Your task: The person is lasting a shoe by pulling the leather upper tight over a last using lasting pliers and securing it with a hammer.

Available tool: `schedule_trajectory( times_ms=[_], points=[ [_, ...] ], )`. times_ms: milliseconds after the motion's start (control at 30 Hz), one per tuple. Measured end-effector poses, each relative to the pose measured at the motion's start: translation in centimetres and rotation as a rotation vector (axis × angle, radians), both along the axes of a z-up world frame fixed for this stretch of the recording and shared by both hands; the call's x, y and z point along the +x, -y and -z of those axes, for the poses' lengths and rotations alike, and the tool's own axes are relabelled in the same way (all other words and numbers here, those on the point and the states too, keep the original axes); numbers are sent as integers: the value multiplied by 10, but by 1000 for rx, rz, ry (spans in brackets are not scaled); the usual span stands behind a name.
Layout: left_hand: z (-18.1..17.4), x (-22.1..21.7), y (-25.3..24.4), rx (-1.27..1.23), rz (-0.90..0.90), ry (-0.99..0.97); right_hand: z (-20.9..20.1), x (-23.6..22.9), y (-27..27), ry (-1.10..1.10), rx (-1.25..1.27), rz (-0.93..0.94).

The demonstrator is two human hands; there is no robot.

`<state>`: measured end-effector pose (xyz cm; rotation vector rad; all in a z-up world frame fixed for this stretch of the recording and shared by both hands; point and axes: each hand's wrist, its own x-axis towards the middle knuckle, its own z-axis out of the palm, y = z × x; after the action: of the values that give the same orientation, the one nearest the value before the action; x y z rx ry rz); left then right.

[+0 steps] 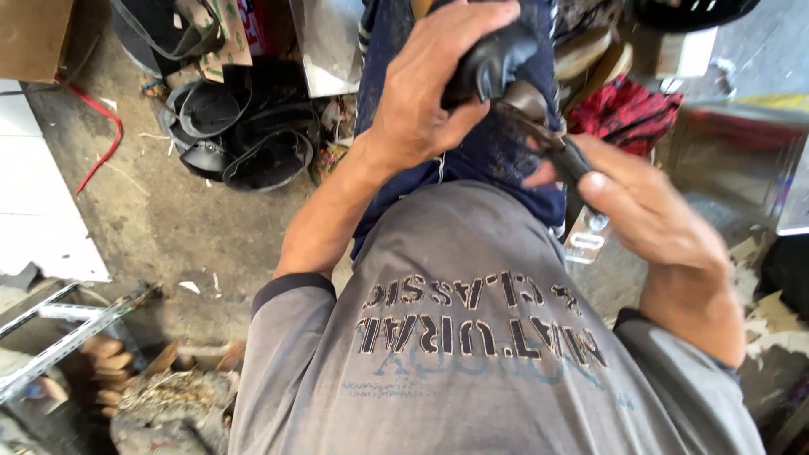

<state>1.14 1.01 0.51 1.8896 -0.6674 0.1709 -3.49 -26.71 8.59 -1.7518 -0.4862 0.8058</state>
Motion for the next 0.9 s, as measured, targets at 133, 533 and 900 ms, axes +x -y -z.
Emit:
schedule_trajectory(
  times_ms=[133, 533, 900],
  points=[
    [3, 2, 5, 36, 16, -16, 19, -20, -23, -259, -158, 38],
    [-16, 9, -15, -73, -288, -169, 24, -41, -9, -290, 305, 280],
    [-7, 4, -12, -12, -164, -159, 13, -25, -28, 164, -257, 263]
  ],
)
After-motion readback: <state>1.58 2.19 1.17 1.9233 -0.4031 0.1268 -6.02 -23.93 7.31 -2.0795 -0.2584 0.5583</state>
